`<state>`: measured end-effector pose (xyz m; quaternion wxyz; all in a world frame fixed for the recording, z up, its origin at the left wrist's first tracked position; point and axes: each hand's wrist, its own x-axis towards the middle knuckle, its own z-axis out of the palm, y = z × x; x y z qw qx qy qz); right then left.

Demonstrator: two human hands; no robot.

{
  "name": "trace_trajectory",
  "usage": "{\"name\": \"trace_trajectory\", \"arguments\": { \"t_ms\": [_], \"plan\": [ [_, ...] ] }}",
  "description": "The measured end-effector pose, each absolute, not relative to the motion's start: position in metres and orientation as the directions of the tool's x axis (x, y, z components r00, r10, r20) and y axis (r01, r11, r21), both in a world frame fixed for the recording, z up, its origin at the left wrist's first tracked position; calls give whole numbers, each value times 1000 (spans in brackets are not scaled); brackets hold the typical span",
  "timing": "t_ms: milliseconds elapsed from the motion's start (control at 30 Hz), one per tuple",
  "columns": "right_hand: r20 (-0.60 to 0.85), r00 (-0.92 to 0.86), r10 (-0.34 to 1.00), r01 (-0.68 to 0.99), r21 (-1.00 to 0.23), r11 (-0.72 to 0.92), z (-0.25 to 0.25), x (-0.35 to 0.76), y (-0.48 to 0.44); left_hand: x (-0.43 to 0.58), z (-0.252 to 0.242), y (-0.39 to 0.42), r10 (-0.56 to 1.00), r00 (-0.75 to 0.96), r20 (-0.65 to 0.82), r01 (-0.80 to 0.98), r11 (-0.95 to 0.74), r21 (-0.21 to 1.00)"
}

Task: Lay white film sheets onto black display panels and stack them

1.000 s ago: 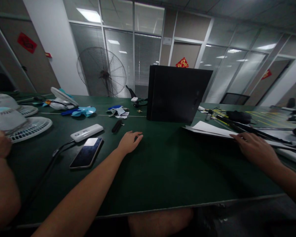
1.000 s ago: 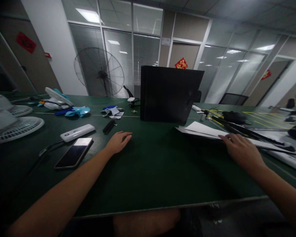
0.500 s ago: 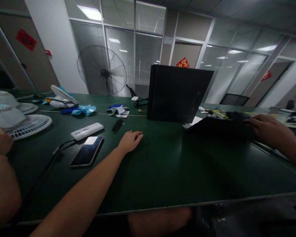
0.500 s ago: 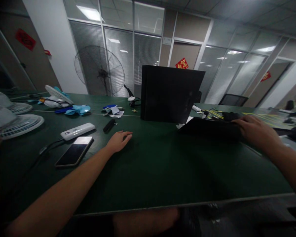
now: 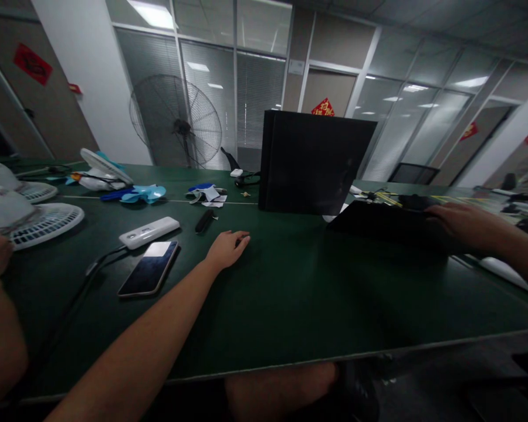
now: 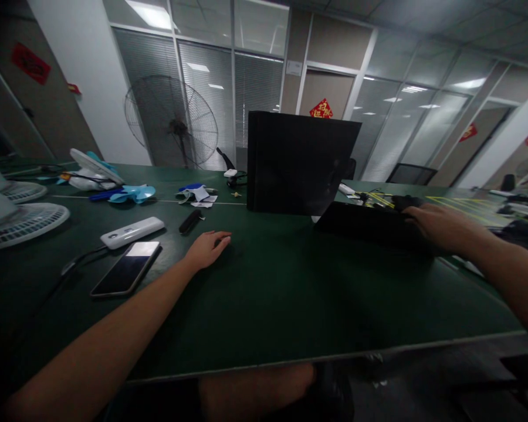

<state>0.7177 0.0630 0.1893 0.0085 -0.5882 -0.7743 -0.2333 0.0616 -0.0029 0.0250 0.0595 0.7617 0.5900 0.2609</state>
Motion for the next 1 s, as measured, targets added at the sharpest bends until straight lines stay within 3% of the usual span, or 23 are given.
{"name": "trace_trajectory", "arguments": {
  "t_ms": [133, 333, 467, 533, 600, 667, 733, 800, 900, 1000],
  "plan": [
    [363, -427, 828, 875, 397, 277, 189, 703, 51, 61, 26, -4, 929, 142, 341, 861, -286, 422],
    [417, -426, 803, 873, 423, 243, 210, 706, 42, 63, 25, -1, 931, 58, 360, 848, -236, 474],
    [390, -357, 849, 899, 391, 198, 235, 676, 16, 62, 22, 3, 930, -23, 366, 811, -197, 551],
    [362, -415, 834, 877, 405, 261, 240, 648, -10, 60, 20, 5, 928, -75, 365, 784, -171, 597],
    [317, -581, 750, 792, 431, 431, 236, 611, -46, 57, 17, 8, 924, -132, 359, 749, -144, 647],
    [362, -752, 550, 658, 438, 612, 222, 570, -88, 52, 15, 12, 919, -189, 347, 715, -114, 690],
    [310, -875, 372, 478, 433, 764, 200, 527, -132, 47, 15, 16, 914, -250, 320, 648, -88, 757],
    [293, -937, 188, 314, 478, 821, 173, 489, -169, 41, 17, 19, 917, -298, 264, 490, -90, 867],
    [285, -951, 120, 265, 553, 790, 135, 450, -200, 33, 24, 18, 946, -278, 169, 249, -99, 964],
    [261, -961, 90, 228, 564, 794, 107, 432, -197, 25, 33, 10, 961, -181, 208, 457, -105, 883]
  ]
}}
